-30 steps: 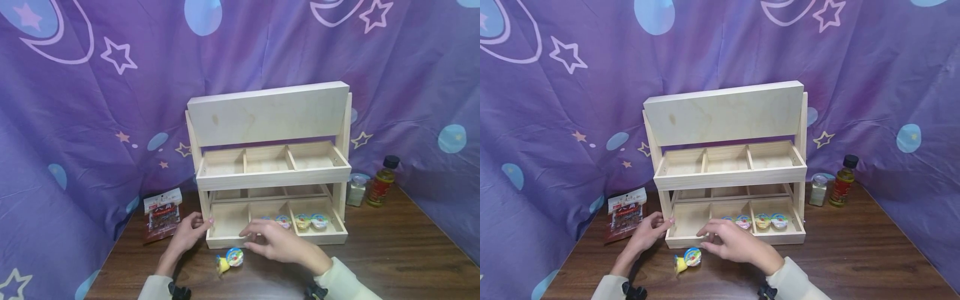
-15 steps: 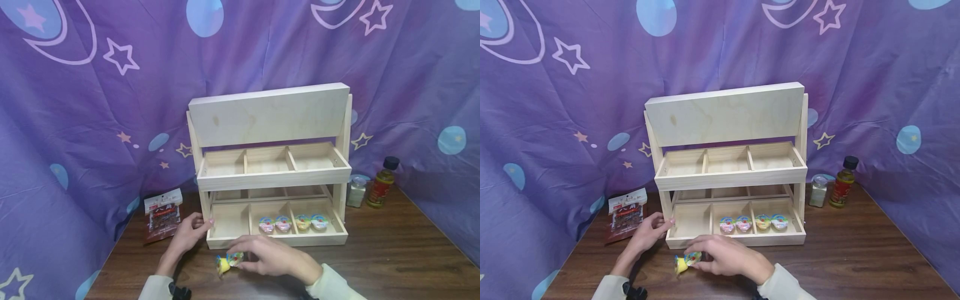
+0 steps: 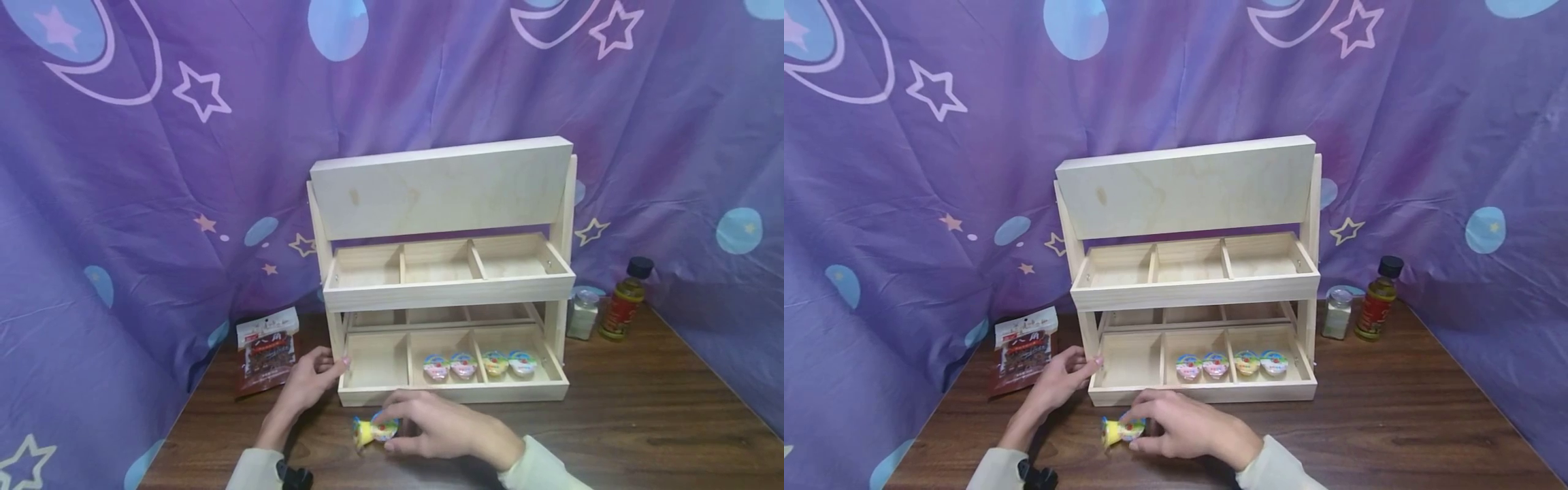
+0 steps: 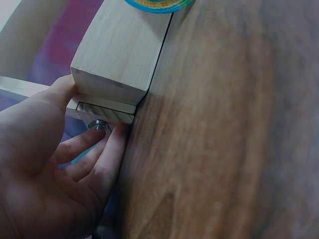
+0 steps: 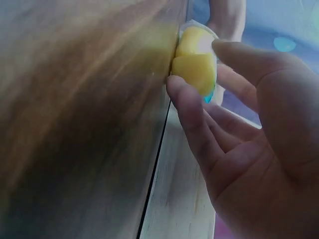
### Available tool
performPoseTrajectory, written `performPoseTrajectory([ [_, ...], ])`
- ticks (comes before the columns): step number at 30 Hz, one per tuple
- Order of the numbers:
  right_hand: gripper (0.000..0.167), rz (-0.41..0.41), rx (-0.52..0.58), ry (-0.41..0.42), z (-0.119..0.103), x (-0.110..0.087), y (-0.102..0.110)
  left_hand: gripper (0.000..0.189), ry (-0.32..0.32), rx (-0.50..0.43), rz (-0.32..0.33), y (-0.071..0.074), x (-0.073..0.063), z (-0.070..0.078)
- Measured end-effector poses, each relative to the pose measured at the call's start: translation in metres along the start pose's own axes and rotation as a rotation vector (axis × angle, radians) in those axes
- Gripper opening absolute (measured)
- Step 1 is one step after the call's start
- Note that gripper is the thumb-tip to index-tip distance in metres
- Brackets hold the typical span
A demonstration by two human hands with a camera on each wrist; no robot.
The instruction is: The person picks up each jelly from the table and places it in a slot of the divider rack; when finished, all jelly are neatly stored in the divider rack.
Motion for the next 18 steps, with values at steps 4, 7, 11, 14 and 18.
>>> performPoseTrajectory([
  [4, 0.038, 0.009, -0.005, 0.001, 0.0000, 0.0006, -0.0005, 0.049, -0.004, 0.007, -0.002, 0.0005, -0.0010, 0.0006],
  [7, 0.034, 0.013, -0.034, -0.016, 0.0020, -0.0003, -0.0004, 0.049, -0.007, 0.006, -0.003, 0.0003, -0.0022, 0.0016],
  [11, 0.030, 0.003, -0.022, -0.067, 0.0062, -0.0025, 0.0005, 0.049, -0.007, 0.002, -0.004, 0.0000, -0.0033, 0.0014],
  [14, 0.028, 0.001, 0.039, -0.095, 0.0085, -0.0044, 0.0020, 0.050, -0.007, -0.002, -0.003, 0.0000, -0.0033, 0.0007],
  [18, 0.025, 0.013, 0.096, -0.072, 0.0093, -0.0046, 0.0039, 0.051, -0.009, -0.003, 0.001, 0.0004, -0.0032, 0.0010],
])
Point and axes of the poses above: each hand's wrist, its own x-axis towards the middle knuckle, its own y-axis out of the back of the hand, z = x × y, the point moved 3 cm from there along x, towards the middle knuckle, and after that the axes turned 11 degrees about -z, right-handed, at the moved point
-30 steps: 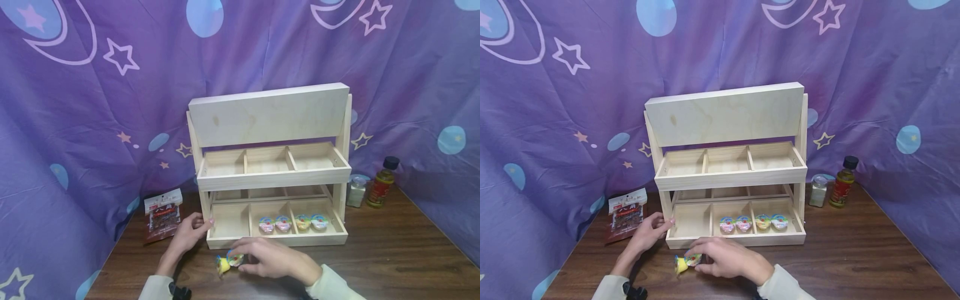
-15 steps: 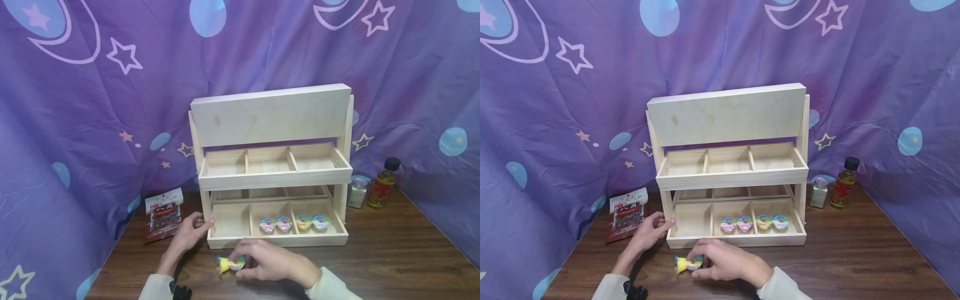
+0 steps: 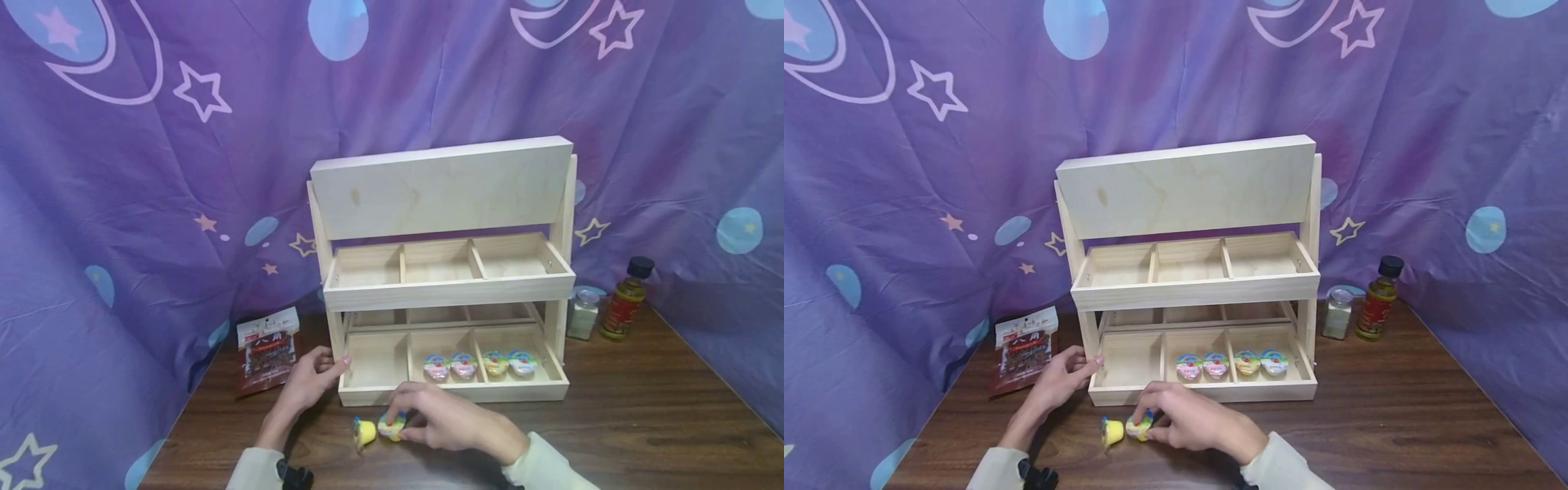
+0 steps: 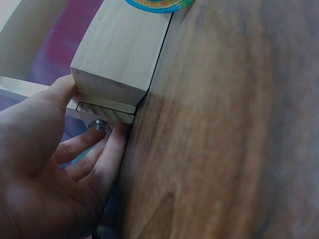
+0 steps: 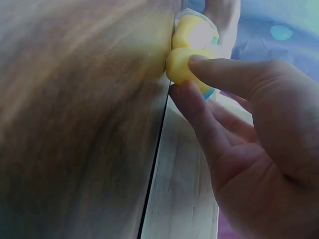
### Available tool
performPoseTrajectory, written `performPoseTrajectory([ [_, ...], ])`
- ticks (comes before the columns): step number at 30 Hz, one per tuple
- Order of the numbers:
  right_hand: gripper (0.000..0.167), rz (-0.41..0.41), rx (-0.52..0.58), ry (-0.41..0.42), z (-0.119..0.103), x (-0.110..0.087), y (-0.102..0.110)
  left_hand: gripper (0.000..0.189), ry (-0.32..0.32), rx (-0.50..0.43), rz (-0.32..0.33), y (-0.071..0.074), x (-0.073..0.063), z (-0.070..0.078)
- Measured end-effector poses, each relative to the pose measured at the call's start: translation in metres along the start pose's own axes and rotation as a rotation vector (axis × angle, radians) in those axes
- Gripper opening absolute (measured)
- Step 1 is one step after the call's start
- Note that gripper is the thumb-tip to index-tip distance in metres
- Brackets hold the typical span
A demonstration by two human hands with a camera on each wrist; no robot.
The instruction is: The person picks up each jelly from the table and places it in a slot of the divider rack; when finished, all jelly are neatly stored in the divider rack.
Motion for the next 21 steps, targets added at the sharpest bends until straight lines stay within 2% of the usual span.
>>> performPoseTrajectory([
  [7, 0.019, 0.033, -0.011, 0.053, 0.0023, 0.0018, 0.0013, 0.051, -0.001, 0.011, 0.002, 0.0005, -0.0001, 0.0002],
  [11, 0.028, 0.072, -0.075, 0.065, 0.0025, 0.0026, 0.0015, 0.052, -0.003, 0.006, 0.002, 0.0002, 0.0004, -0.0008],
  [14, 0.027, 0.083, -0.085, 0.050, 0.0020, 0.0021, 0.0018, 0.052, -0.002, 0.002, 0.000, -0.0004, 0.0010, -0.0017],
  [18, 0.021, 0.061, -0.047, 0.010, 0.0013, 0.0010, 0.0022, 0.052, 0.000, 0.000, 0.000, -0.0008, 0.0013, -0.0028],
  [21, 0.030, 0.031, -0.037, 0.002, 0.0002, 0.0006, 0.0019, 0.052, -0.001, -0.003, 0.001, -0.0002, 0.0009, -0.0025],
])
Point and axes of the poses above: each hand's wrist, its own x-axis towards the middle knuckle, its own y-axis out of the back of the hand, z = x × y, the point moved 3 cm from there along x, towards the middle knuckle, and after that the axes turned 11 degrees about -z, right-handed, at the moved point
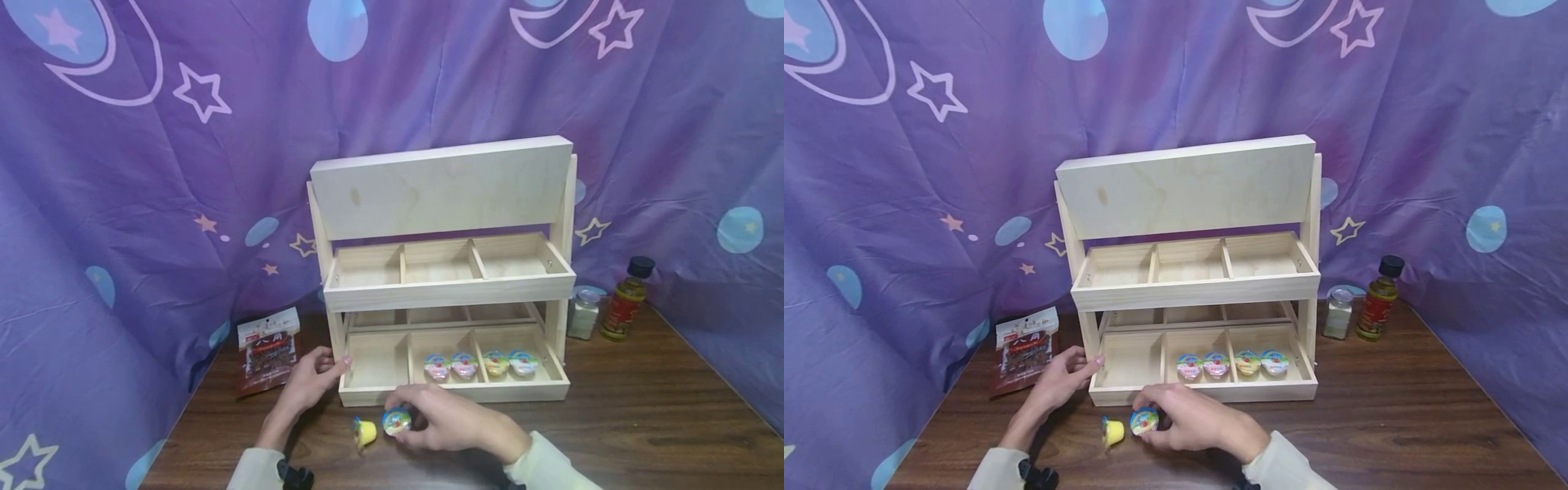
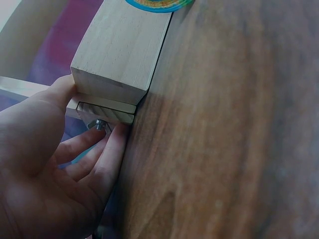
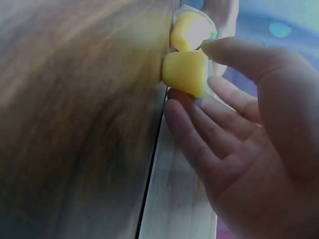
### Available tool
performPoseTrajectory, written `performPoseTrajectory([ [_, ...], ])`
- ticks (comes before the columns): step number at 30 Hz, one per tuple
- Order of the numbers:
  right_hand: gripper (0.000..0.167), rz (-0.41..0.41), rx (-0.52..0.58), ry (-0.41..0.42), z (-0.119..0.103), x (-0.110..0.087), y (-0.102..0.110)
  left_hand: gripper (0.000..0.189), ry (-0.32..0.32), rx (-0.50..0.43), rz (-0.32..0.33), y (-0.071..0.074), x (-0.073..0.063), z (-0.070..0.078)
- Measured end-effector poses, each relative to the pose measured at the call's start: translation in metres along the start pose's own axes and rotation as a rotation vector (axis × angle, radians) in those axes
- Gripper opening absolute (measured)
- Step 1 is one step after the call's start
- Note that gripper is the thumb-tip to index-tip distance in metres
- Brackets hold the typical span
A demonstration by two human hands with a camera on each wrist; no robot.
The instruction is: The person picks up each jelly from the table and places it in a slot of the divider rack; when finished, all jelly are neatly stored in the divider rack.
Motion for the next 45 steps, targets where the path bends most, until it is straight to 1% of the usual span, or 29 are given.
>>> performPoseTrajectory([
  [3, 0.041, -0.032, 0.006, 0.030, -0.0001, -0.0005, -0.0012, 0.052, -0.002, -0.002, -0.002, 0.0002, -0.0005, 0.0005],
  [4, 0.042, -0.039, 0.009, 0.044, 0.0001, -0.0004, -0.0017, 0.052, -0.002, -0.004, -0.003, 0.0003, -0.0007, 0.0005],
  [7, 0.041, -0.060, 0.047, 0.086, 0.0008, -0.0001, -0.0027, 0.053, 0.000, -0.001, -0.004, 0.0003, -0.0008, 0.0002],
  [9, 0.039, -0.068, 0.069, 0.097, 0.0007, 0.0000, -0.0028, 0.053, 0.003, 0.004, -0.004, 0.0004, -0.0005, 0.0002],
  [11, 0.035, -0.062, 0.062, 0.102, 0.0002, 0.0002, -0.0024, 0.054, 0.002, 0.009, -0.004, 0.0005, 0.0000, 0.0000],
  [15, 0.028, -0.050, 0.054, 0.068, -0.0001, -0.0007, -0.0016, 0.055, 0.008, 0.018, -0.004, 0.0004, 0.0011, 0.0002],
  [20, 0.025, -0.048, 0.086, 0.009, 0.0011, -0.0015, -0.0018, 0.056, 0.008, 0.008, -0.010, 0.0001, 0.0008, 0.0001],
  [22, 0.025, -0.041, 0.084, -0.003, 0.0019, -0.0014, -0.0018, 0.056, 0.006, 0.002, -0.011, 0.0002, 0.0005, 0.0003],
  [26, 0.029, -0.032, 0.079, -0.022, 0.0039, -0.0008, -0.0019, 0.054, 0.002, -0.007, -0.012, 0.0006, 0.0001, 0.0006],
  [30, 0.038, -0.030, 0.073, -0.038, 0.0050, 0.0001, -0.0023, 0.053, 0.001, -0.010, -0.011, 0.0008, 0.0006, 0.0004],
  [35, 0.046, -0.028, 0.114, -0.043, 0.0053, 0.0006, -0.0021, 0.053, 0.003, -0.009, -0.014, 0.0004, 0.0028, 0.0005],
  [37, 0.046, -0.023, 0.140, -0.042, 0.0058, 0.0009, -0.0020, 0.055, 0.018, -0.002, -0.014, 0.0003, 0.0034, 0.0000],
  [39, 0.047, -0.009, 0.151, -0.041, 0.0065, 0.0013, -0.0014, 0.057, 0.032, 0.005, -0.014, 0.0003, 0.0036, -0.0001],
  [42, 0.048, 0.020, 0.154, -0.031, 0.0076, 0.0021, 0.0006, 0.058, 0.033, -0.001, -0.012, 0.0000, 0.0030, -0.0004],
  [45, 0.052, 0.049, 0.153, -0.021, 0.0084, 0.0031, 0.0038, 0.056, 0.017, -0.018, -0.011, -0.0003, 0.0020, 0.0004],
])
Point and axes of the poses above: each hand's wrist, its own x-axis towards the middle knuckle, its own y-axis out of the back of the hand, z = x × y, the point moved 3 cm from there along x, towards the middle knuckle, and after that the axes turned 11 degrees about -z, right-handed, at the moved point
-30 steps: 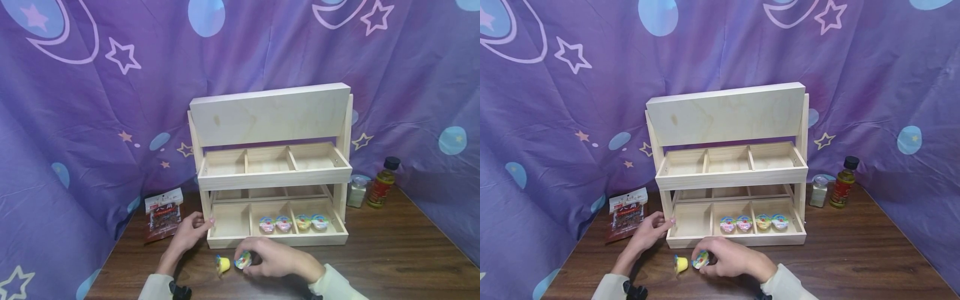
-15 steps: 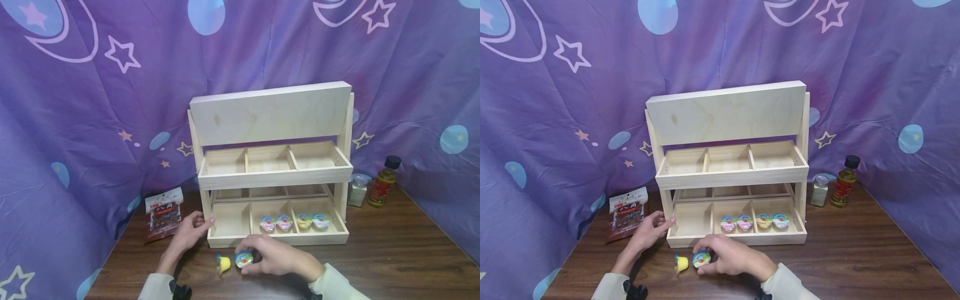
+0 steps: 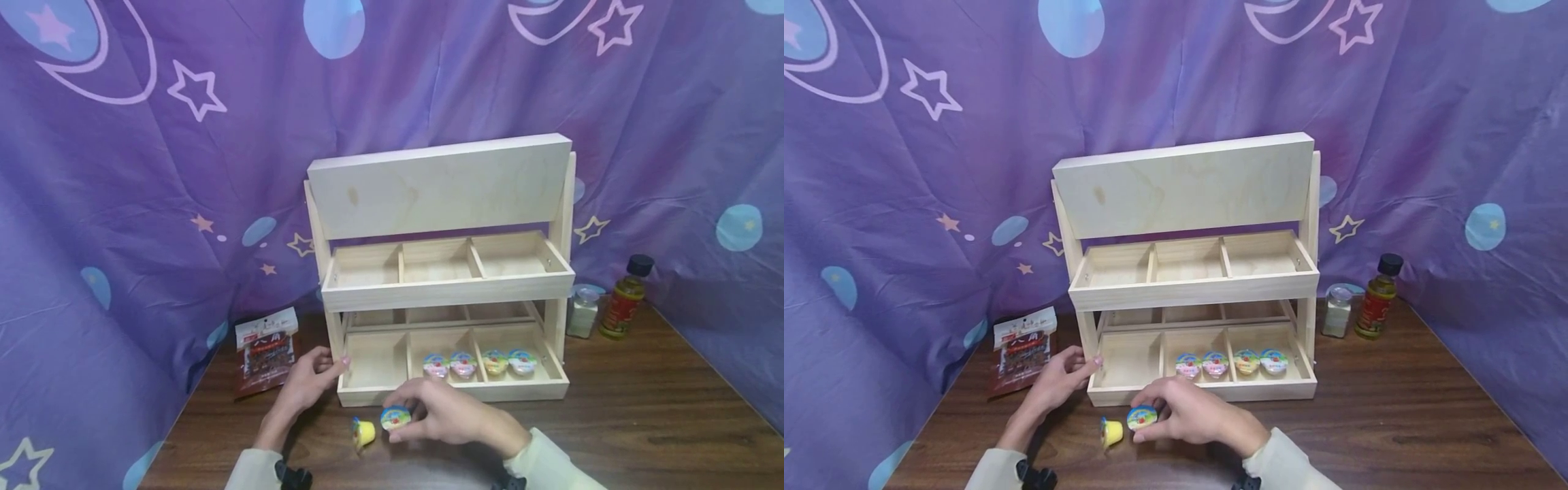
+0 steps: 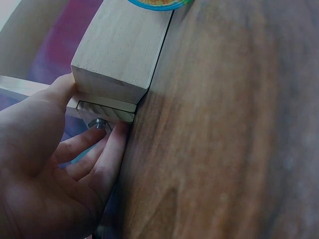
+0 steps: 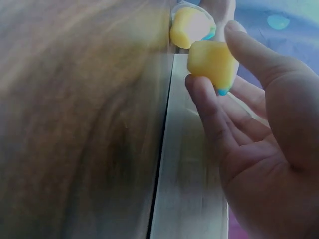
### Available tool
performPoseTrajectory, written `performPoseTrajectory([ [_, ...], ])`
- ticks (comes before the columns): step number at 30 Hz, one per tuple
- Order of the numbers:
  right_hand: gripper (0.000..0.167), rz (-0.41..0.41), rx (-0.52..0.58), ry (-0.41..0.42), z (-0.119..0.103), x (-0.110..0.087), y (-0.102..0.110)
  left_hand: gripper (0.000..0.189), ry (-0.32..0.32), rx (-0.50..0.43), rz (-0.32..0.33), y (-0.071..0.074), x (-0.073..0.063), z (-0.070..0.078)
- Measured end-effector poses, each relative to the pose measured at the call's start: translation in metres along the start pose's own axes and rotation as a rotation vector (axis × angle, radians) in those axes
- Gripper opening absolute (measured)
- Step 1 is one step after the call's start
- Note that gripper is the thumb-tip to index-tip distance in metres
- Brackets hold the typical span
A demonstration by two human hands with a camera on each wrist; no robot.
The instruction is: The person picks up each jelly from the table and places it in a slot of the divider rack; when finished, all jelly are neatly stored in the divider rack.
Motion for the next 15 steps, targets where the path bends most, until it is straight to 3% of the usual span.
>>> performPoseTrajectory([
  [15, 0.048, 0.152, 0.000, 0.024, 0.002, 0.015, 0.039, 0.054, 0.002, 0.008, 0.001, 0.001, 0.001, -0.002],
])
Point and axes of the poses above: each hand's wrist, its own x-axis towards the middle knuckle, its own y-axis out of the back of the hand, z = x × y, the point moved 3 cm from there along x, towards the middle knuckle, and after that the axes turned 11 degrees about -z, right-handed, at the moved point
